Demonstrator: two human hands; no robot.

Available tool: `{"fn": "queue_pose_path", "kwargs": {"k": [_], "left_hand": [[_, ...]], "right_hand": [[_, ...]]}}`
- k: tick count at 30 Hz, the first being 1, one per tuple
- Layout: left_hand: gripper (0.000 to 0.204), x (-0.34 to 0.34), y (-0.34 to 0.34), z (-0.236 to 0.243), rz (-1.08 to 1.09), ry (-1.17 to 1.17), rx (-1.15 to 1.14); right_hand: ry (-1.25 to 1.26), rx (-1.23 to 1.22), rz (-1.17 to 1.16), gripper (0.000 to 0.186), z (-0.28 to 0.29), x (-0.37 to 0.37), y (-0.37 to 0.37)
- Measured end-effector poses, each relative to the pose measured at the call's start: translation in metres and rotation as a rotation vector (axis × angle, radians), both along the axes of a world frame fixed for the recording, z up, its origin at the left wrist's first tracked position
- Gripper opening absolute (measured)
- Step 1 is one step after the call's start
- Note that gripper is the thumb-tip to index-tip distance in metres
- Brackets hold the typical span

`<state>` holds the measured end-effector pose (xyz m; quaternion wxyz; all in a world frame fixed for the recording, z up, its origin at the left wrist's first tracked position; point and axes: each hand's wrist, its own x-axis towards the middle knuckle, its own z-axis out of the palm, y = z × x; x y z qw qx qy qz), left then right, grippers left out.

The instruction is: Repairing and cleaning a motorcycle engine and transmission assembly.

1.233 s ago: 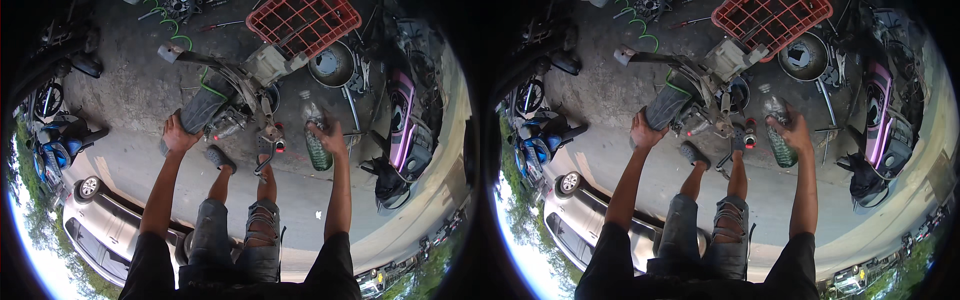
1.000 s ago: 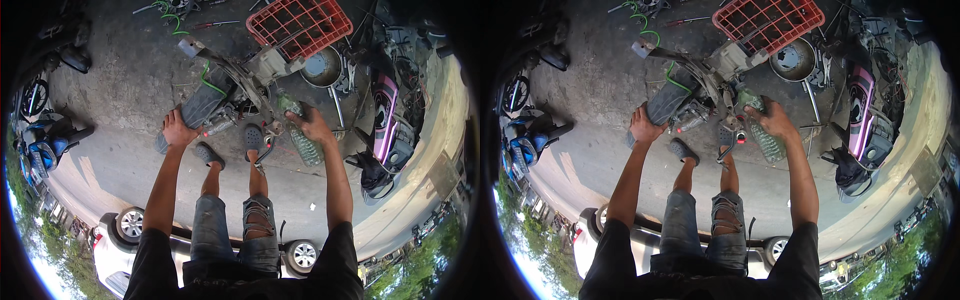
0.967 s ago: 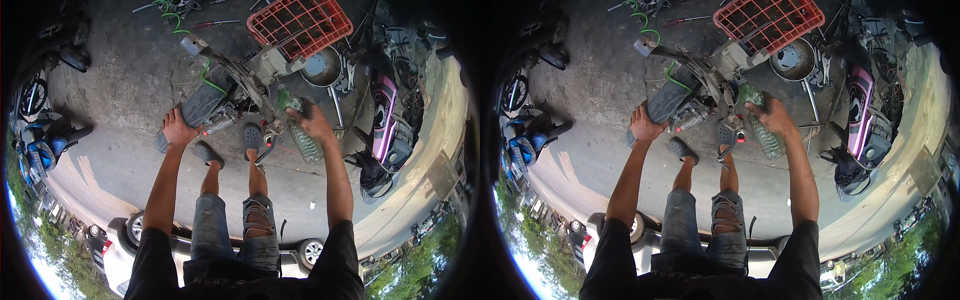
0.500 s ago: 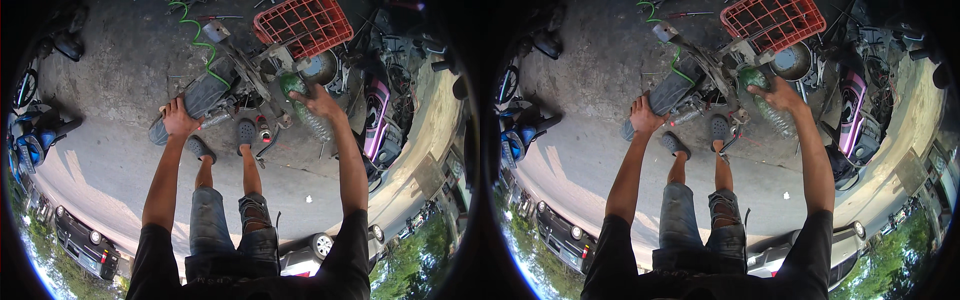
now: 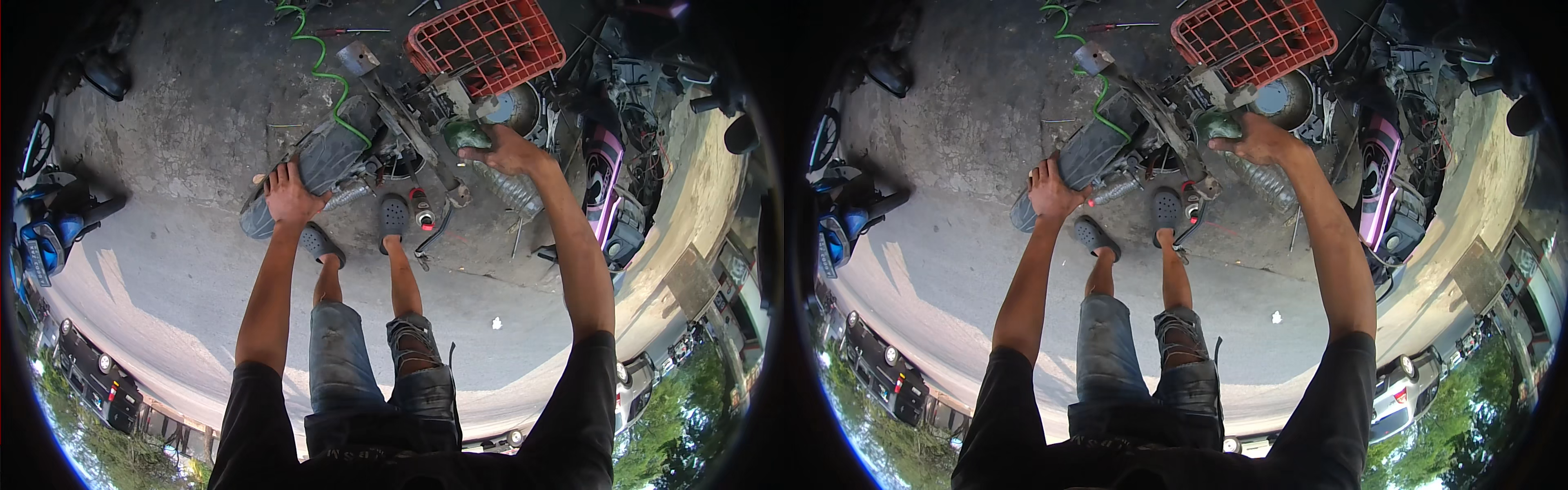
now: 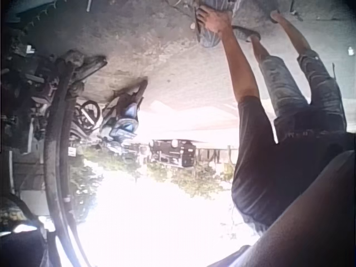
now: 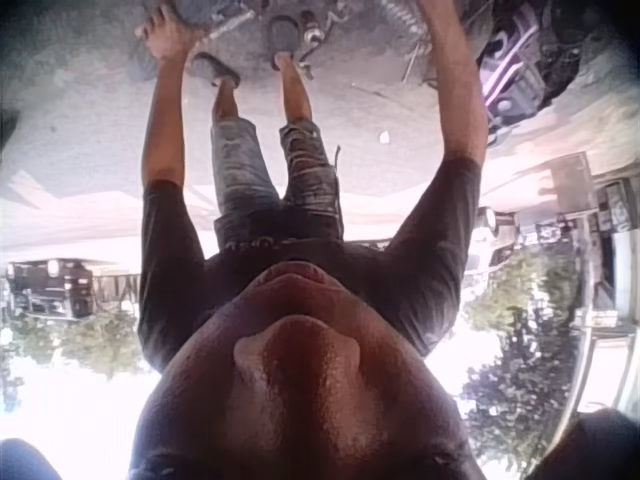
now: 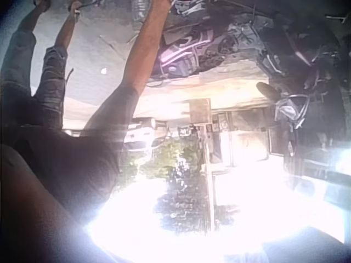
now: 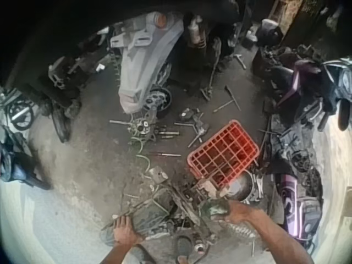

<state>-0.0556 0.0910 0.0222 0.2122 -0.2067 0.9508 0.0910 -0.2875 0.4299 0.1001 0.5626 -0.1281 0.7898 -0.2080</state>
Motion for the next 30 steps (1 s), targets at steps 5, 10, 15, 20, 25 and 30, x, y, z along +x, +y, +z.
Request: {"fn": "queue_pose_path", "kwargs": {"k": [5,10,15,20,25,30], "left_hand": [[0.103,-0.001,-0.001,0.003,0.005,-0.026,0.007],[0.102,0.001,-0.003,0.001,0.001,-0.025,-0.008],[0.1,-0.002,0.002,0.002,-0.009,-0.009,0.0],[0.1,0.002,-0.003,-0.001,0.001,-0.006,0.002],[0.101,0.001,-0.003,0.002,-0.001,-0.01,-0.009],[0.103,0.001,-0.002,0.0,-0.014,-0.01,-0.007]], "right_hand": [[0.056,0.043,0.067,0.079,-0.007,0.016,0.01],[-0.032,-0.027,0.005,0.077,0.001,0.023,0.007],[0.177,-0.151,-0.018,0.074,-0.022,0.026,0.027],[0.086,0.0,-0.031,0.069,-0.007,0.02,0.024],[0.156,0.051,-0.273,0.073,0.016,0.036,0.046],[0.254,0.052,-0.304,0.078,0.016,0.047,0.055]]}}
